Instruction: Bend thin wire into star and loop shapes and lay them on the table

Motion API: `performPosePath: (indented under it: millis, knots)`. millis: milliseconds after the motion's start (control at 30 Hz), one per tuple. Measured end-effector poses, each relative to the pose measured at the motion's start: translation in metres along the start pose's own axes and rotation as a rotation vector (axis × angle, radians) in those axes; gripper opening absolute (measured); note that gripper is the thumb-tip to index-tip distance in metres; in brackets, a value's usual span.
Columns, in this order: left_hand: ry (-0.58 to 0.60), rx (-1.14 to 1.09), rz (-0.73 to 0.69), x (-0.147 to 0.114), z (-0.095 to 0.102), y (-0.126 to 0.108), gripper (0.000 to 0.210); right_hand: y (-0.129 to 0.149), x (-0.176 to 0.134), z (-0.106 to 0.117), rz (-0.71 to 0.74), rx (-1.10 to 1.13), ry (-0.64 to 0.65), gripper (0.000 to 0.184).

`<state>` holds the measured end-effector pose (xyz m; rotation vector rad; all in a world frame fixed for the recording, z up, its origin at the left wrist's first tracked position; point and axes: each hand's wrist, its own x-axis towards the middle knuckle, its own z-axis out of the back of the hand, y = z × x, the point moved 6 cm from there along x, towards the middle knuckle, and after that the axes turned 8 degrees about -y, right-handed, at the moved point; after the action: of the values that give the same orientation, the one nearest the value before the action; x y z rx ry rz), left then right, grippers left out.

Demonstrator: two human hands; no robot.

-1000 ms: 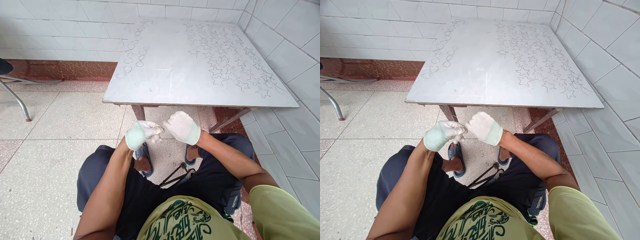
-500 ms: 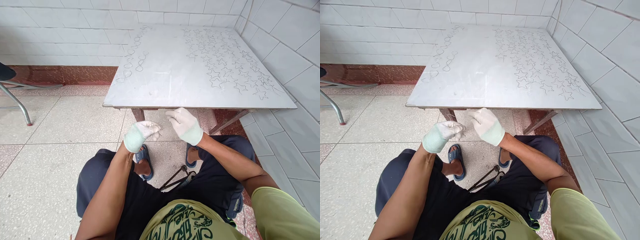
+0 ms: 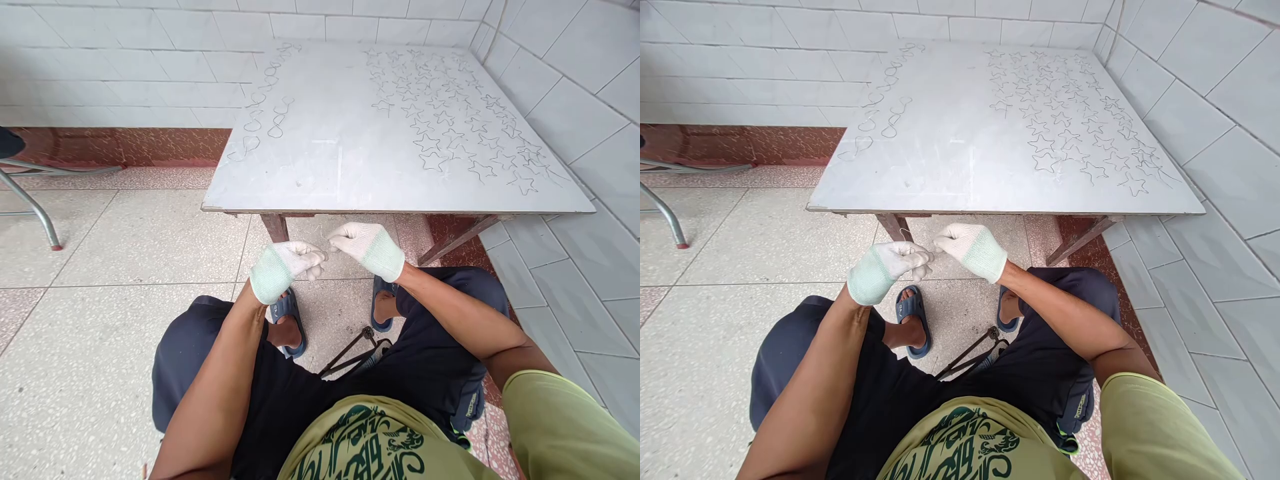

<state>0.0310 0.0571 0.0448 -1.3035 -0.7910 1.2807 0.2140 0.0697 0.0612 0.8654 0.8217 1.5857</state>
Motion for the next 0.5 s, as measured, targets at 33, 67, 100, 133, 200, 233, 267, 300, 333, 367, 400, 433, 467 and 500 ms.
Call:
performPosePath:
  millis: [33,67,100,133,200,233,267,300,333,367,400,433,467,500]
  knots:
    - [-0.004,-0.001,0.002,0.000,0.000,0.000,0.037,0.000,0.000,0.003,0.010,-0.001,-0.020,0.025]
    - [-0.006,-0.007,0.007,0.000,0.001,0.001,0.037,0.003,0.000,0.009,0.041,-0.032,-0.063,0.026]
    - [-0.003,-0.015,0.013,0.001,0.001,0.001,0.036,0.007,0.000,0.015,0.101,-0.098,-0.111,0.026]
    - [0.002,-0.022,0.015,0.001,0.001,0.002,0.036,0.015,0.000,0.021,0.194,-0.193,-0.138,0.025]
    - [0.009,-0.029,0.011,0.000,0.002,0.003,0.035,0.033,-0.003,0.020,0.448,-0.424,-0.066,0.023]
    - [0.009,-0.026,0.008,0.000,0.003,0.004,0.034,0.041,-0.006,0.015,0.587,-0.516,0.033,0.023]
    - [0.010,-0.021,0.007,0.000,0.003,0.005,0.033,0.047,-0.009,0.010,0.705,-0.577,0.093,0.023]
    - [0.015,-0.015,0.011,0.001,0.004,0.006,0.032,0.052,-0.012,0.007,0.803,-0.616,0.124,0.023]
    - [0.025,-0.005,0.018,0.001,0.004,0.008,0.032,0.055,-0.014,0.003,0.872,-0.643,0.132,0.023]
    - [0.044,0.008,0.023,0.001,0.003,0.010,0.031,0.057,-0.015,0.001,0.919,-0.662,0.124,0.025]
    - [0.066,0.023,0.026,0.002,0.003,0.012,0.031,0.056,-0.016,-0.003,0.949,-0.677,0.119,0.026]
    - [0.091,0.035,0.028,0.002,0.002,0.013,0.030,0.055,-0.016,-0.006,0.970,-0.689,0.119,0.028]
    - [0.114,0.046,0.030,0.002,0.001,0.014,0.030,0.052,-0.016,-0.009,0.988,-0.697,0.125,0.029]
    - [0.131,0.052,0.030,0.002,0.000,0.015,0.030,0.050,-0.017,-0.012,1.008,-0.701,0.136,0.030]
